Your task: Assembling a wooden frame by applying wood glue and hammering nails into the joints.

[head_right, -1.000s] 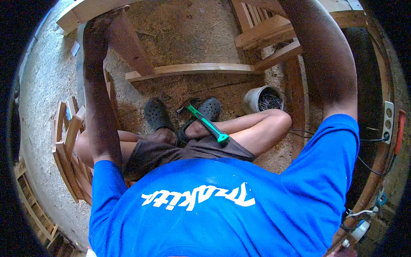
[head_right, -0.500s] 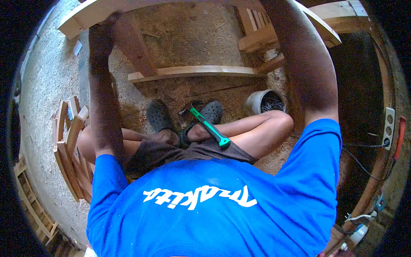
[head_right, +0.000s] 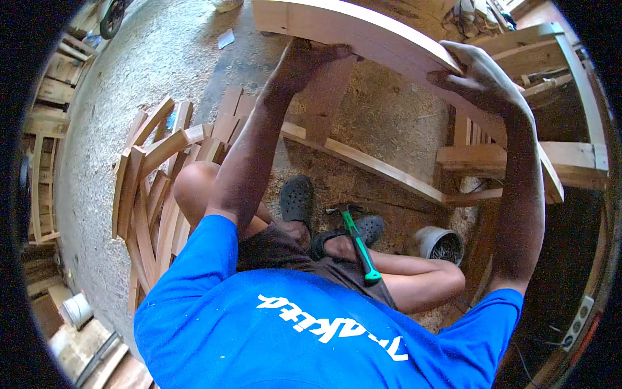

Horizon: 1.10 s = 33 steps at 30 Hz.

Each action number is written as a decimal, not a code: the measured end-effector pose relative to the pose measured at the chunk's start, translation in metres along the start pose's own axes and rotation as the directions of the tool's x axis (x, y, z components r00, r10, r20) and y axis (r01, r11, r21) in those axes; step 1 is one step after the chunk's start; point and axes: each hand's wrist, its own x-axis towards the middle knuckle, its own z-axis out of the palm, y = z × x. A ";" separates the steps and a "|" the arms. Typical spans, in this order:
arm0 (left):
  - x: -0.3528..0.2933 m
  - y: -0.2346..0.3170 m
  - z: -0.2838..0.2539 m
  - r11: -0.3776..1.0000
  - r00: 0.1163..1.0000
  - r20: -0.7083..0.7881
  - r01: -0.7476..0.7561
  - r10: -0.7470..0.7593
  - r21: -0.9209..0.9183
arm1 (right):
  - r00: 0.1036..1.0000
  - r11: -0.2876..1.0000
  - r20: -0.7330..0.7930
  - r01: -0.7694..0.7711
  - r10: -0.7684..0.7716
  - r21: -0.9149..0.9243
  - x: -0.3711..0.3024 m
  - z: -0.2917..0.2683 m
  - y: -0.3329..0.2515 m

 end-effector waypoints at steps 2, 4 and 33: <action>0.001 0.003 0.001 0.984 0.996 -0.024 0.084 -0.081 0.155 | 0.999 0.998 0.025 -0.026 0.028 -0.065 0.001 -0.002 0.000; 0.003 0.001 0.001 0.996 0.998 0.013 0.064 -0.064 0.057 | 0.999 0.999 0.032 -0.009 0.011 -0.042 0.003 -0.002 -0.002; -0.014 -0.026 -0.054 0.867 0.999 0.052 -0.036 0.011 0.497 | 0.766 0.736 -0.103 -0.640 0.634 -0.222 -0.350 0.134 0.168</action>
